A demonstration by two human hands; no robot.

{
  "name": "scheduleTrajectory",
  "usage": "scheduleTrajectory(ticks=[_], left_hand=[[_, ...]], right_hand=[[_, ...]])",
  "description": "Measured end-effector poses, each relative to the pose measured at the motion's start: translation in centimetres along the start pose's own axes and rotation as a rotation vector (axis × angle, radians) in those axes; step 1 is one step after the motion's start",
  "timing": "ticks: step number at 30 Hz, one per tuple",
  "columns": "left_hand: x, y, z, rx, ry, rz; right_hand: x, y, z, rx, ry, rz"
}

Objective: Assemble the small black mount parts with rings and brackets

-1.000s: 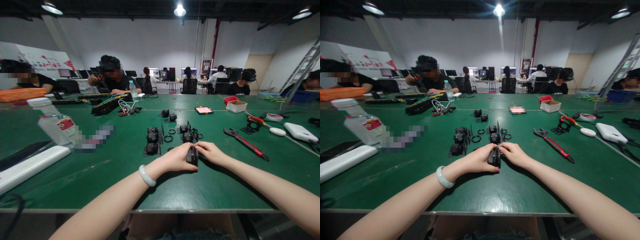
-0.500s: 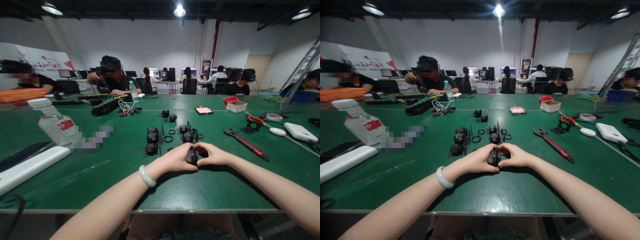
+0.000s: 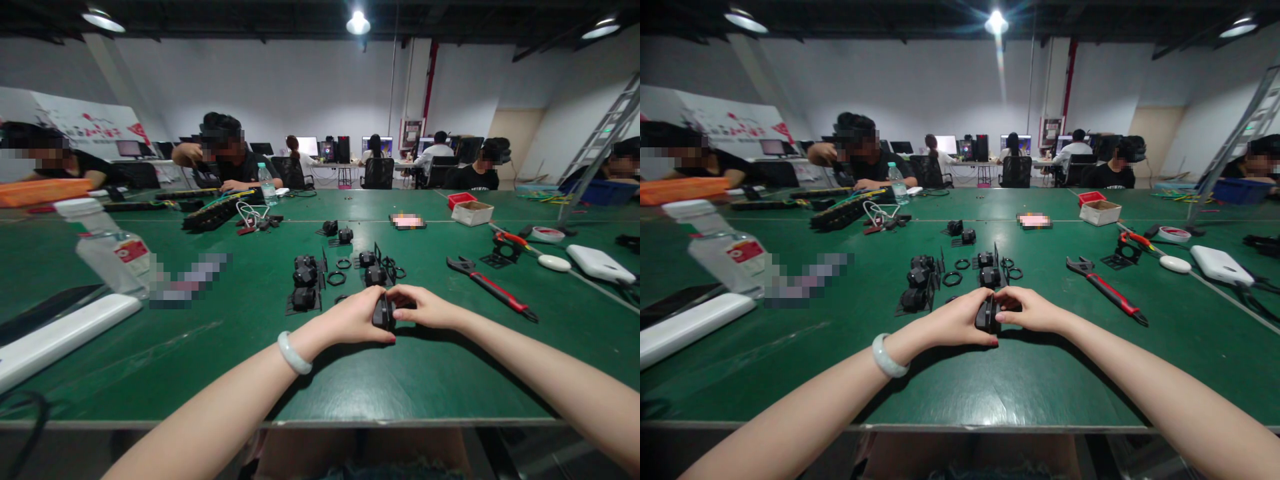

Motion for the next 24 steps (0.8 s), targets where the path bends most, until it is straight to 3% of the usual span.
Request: scheduleTrajectory(ticks=[16, 24], left_hand=[[-0.12, 0.06, 0.05, 0.007, -0.015, 0.017], [-0.33, 0.06, 0.10, 0.009, -0.015, 0.024]], right_hand=[[0.05, 0.08, 0.07, -0.004, 0.007, 0.006], [-0.05, 0.33, -0.03, -0.083, 0.047, -0.024]])
Point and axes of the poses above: each hand's wrist, its own y-axis away from the middle knuckle, its own z-axis out of the back of the hand, x = y × z, the point moved 3 cm from there along -y, towards the middle knuckle, and after that the axes turned 6 degrees about -x, right-handed, at the moved point
